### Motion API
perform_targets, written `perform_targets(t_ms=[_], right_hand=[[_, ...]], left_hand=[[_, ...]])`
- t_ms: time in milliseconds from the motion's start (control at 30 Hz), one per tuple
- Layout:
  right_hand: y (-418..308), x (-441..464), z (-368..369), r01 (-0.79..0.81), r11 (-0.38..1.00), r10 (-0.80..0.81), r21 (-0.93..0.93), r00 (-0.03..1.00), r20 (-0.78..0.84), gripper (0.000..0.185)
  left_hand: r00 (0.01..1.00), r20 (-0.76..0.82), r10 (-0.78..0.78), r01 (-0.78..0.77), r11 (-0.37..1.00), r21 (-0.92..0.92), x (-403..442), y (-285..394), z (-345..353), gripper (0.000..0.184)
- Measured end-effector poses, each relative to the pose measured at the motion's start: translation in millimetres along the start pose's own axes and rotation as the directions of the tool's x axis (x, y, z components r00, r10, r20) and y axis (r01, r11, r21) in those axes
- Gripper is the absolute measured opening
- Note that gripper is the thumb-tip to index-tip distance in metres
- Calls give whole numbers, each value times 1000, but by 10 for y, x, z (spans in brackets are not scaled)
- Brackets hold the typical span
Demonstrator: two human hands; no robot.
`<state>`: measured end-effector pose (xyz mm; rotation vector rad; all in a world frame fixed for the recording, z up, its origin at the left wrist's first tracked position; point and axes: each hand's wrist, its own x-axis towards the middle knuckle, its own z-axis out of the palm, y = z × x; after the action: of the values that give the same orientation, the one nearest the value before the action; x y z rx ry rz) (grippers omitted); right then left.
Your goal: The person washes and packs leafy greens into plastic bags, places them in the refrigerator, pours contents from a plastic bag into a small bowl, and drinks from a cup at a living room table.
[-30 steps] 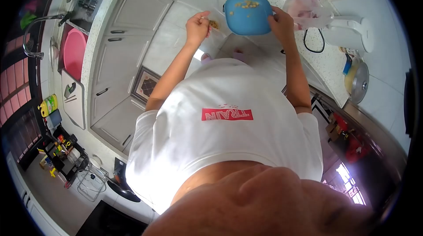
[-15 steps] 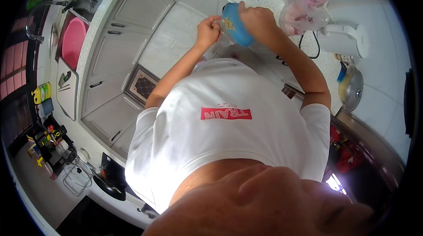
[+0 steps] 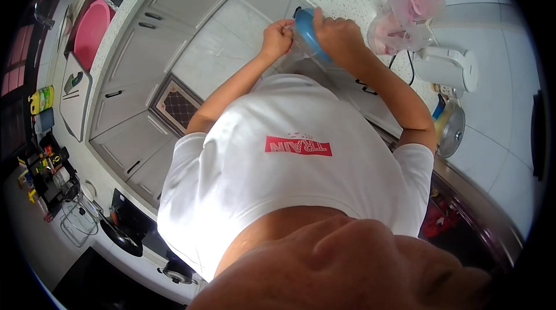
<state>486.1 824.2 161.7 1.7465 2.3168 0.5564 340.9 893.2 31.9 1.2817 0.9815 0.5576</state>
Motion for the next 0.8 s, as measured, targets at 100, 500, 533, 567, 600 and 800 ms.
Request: perform_targets(t_ms=[100,500,533,567,600,800], right_hand=[[314,-25,96,-161,969,165,186,986,-5,44],[18,489,1327,-324,-226,290,919,878,381,34],[-156,569,1341,-336,-304,257,892,872,416,35],[-360,661,1335,-337,-376,223,863,872,437,36],[-465,793,1047,-391,-340,215,855,853,476,38],[-1068,2088,1070,-639,-266,30,722,743,668,20]], left_hand=[[999,-35,-12,11,1000,-29,53,-45,-29,28],[932,-333,-143,95,983,-157,-227,-539,-1175,32],[920,-358,-158,96,978,-185,-297,-554,-1304,32],[907,-387,-164,86,974,-211,-377,-560,-1438,31],[895,-427,-130,82,988,-129,-446,-628,-1558,30],[777,-593,-210,72,966,-249,-847,-805,-2561,29]])
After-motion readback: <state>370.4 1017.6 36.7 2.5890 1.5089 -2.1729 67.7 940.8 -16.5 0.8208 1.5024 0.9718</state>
